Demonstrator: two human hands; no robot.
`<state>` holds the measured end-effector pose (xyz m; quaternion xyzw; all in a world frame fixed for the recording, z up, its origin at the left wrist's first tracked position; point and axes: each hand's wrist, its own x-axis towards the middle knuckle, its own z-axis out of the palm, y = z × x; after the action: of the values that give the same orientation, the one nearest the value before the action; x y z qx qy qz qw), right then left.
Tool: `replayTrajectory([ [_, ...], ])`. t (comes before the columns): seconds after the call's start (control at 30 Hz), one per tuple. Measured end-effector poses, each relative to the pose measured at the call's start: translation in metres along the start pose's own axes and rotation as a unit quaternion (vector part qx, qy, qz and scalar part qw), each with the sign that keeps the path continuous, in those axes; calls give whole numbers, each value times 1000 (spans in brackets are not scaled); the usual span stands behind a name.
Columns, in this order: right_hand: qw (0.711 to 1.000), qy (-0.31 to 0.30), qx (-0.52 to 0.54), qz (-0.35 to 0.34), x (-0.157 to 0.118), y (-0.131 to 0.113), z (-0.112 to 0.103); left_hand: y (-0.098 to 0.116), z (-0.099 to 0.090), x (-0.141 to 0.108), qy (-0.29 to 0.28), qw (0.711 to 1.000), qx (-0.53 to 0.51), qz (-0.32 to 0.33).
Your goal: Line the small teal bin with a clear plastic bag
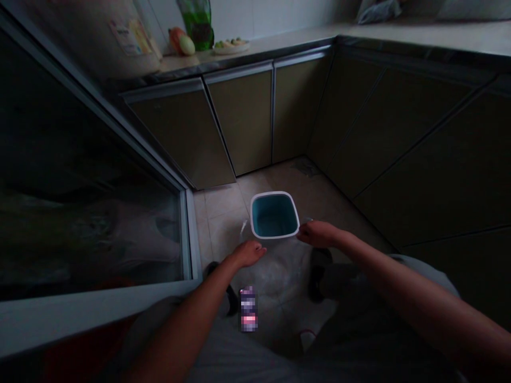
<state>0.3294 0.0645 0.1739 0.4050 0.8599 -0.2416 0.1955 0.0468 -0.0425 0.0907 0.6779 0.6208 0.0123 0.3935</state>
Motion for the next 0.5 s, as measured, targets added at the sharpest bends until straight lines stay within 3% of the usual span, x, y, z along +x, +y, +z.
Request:
replayTrajectory([
  [0.1, 997, -52, -60, -1, 16, -2, 13, -24, 15, 5, 5, 1000, 7, -23],
  [0.23, 995, -77, -60, -21, 29, 1, 22, -44, 25, 12, 36, 998, -6, -50],
  [0.37, 995, -87, -47, -20, 33, 12, 28, -47, 27, 21, 50, 996, -48, -63],
  [0.5, 998, -62, -31, -4, 36, 24, 27, -37, 18, 37, 55, 991, -103, -64],
])
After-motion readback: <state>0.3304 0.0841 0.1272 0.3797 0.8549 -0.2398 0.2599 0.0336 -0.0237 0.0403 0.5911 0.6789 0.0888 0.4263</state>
